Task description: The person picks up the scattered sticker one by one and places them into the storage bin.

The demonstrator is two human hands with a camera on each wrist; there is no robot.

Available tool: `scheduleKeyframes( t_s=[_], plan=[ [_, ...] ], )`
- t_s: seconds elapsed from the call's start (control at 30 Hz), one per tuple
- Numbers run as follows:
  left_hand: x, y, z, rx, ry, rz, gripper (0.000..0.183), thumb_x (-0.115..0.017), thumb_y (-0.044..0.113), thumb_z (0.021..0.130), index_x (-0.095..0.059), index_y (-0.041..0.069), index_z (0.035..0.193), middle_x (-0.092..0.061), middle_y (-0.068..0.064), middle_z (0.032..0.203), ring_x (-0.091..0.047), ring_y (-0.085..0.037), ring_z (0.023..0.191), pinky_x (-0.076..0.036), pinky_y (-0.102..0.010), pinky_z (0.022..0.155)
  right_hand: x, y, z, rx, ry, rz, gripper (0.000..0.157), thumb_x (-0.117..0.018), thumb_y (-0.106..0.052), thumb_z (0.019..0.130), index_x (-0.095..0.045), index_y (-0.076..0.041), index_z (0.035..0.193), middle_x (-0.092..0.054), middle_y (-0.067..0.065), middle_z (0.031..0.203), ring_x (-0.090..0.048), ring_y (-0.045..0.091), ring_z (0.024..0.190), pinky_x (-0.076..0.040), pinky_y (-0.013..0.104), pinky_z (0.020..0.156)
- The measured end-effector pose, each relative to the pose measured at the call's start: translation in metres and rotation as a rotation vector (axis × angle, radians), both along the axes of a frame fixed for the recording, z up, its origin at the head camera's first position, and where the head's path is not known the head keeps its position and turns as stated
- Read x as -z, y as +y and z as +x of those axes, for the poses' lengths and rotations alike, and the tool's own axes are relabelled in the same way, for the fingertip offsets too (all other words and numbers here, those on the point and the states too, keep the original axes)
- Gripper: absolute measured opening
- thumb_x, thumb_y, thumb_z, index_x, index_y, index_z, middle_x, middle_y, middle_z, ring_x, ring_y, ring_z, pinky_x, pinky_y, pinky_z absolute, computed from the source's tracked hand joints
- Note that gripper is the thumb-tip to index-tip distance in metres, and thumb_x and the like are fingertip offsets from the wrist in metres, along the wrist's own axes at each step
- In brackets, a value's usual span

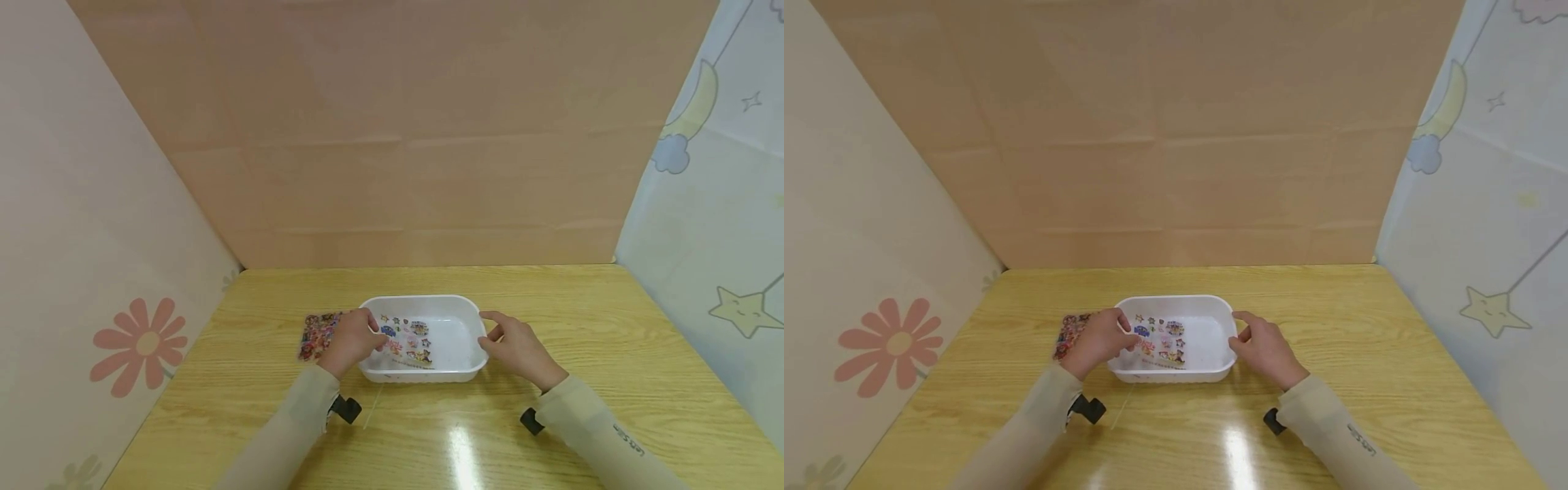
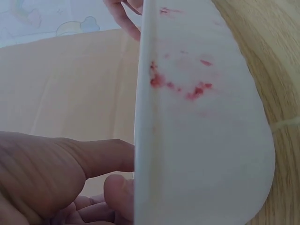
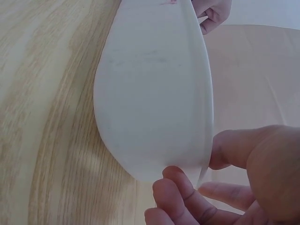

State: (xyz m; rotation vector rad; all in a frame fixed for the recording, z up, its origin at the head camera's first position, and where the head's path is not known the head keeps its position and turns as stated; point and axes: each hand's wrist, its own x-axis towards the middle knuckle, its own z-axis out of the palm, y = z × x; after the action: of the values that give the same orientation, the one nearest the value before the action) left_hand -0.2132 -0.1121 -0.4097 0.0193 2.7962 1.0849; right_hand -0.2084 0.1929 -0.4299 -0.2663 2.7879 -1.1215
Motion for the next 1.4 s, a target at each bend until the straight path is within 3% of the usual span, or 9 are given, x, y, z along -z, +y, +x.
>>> scheduleKeyframes(
  t_s=[0.23, 0.43, 0.73, 0.97, 1.2, 1.4],
  plan=[
    [-0.002, 0.002, 0.002, 0.016, -0.002, 0.005, 0.024, -0.079, 0.012, 0.085, -0.058, 0.002, 0.091, -0.063, -0.007, 0.076, -0.058, -0.017, 0.059, -0.044, -0.03, 0.053, -0.002, 0.0, 0.0, 0.001, -0.004, 0.0, 0.055, -0.065, -0.015, 0.094, -0.047, 0.0, 0.144, -0.066, 0.009, 0.088, -0.058, 0.018, 0.068, -0.048, 0.032, 0.059],
    [0.003, 0.002, 0.001, 0.052, 0.043, -0.054, 0.023, -0.077, 0.01, 0.086, -0.059, -0.001, 0.094, -0.057, -0.007, 0.073, -0.053, -0.017, 0.056, -0.046, -0.033, 0.061, -0.002, 0.001, -0.001, 0.005, -0.001, 0.011, 0.055, -0.065, -0.015, 0.094, -0.048, 0.001, 0.144, -0.067, 0.009, 0.087, -0.058, 0.017, 0.069, -0.048, 0.032, 0.06],
    [0.002, 0.001, 0.0, 0.05, 0.033, -0.012, 0.023, -0.074, 0.013, 0.089, -0.058, -0.002, 0.095, -0.06, -0.008, 0.077, -0.06, -0.015, 0.049, -0.045, -0.029, 0.054, -0.003, 0.001, 0.0, 0.008, -0.01, 0.007, 0.056, -0.065, -0.015, 0.094, -0.047, 0.001, 0.144, -0.067, 0.009, 0.088, -0.059, 0.018, 0.07, -0.048, 0.032, 0.06],
    [-0.006, -0.009, 0.001, -0.017, 0.032, -0.044, 0.03, -0.067, 0.027, 0.096, -0.06, 0.0, 0.106, -0.061, -0.005, 0.071, -0.058, -0.016, 0.056, -0.044, -0.03, 0.053, 0.0, 0.0, 0.001, 0.015, -0.009, -0.002, 0.056, -0.066, -0.015, 0.094, -0.047, 0.001, 0.144, -0.066, 0.009, 0.087, -0.059, 0.018, 0.069, -0.049, 0.032, 0.06],
    [-0.009, -0.033, 0.001, -0.099, 0.086, -0.056, 0.028, -0.066, 0.029, 0.096, -0.065, 0.003, 0.106, -0.067, -0.008, 0.09, -0.062, -0.019, 0.071, -0.052, -0.03, 0.055, 0.002, 0.0, 0.002, 0.016, 0.002, -0.005, 0.055, -0.065, -0.016, 0.094, -0.047, 0.0, 0.144, -0.067, 0.009, 0.088, -0.059, 0.017, 0.069, -0.049, 0.032, 0.06],
    [-0.005, -0.05, 0.001, -0.118, 0.119, -0.107, 0.029, -0.064, 0.032, 0.097, -0.067, 0.003, 0.102, -0.072, -0.009, 0.093, -0.065, -0.019, 0.072, -0.048, -0.032, 0.054, 0.002, 0.0, 0.003, 0.017, 0.002, -0.005, 0.055, -0.065, -0.016, 0.094, -0.048, -0.001, 0.144, -0.067, 0.009, 0.086, -0.059, 0.017, 0.069, -0.049, 0.032, 0.06]
  ],
)
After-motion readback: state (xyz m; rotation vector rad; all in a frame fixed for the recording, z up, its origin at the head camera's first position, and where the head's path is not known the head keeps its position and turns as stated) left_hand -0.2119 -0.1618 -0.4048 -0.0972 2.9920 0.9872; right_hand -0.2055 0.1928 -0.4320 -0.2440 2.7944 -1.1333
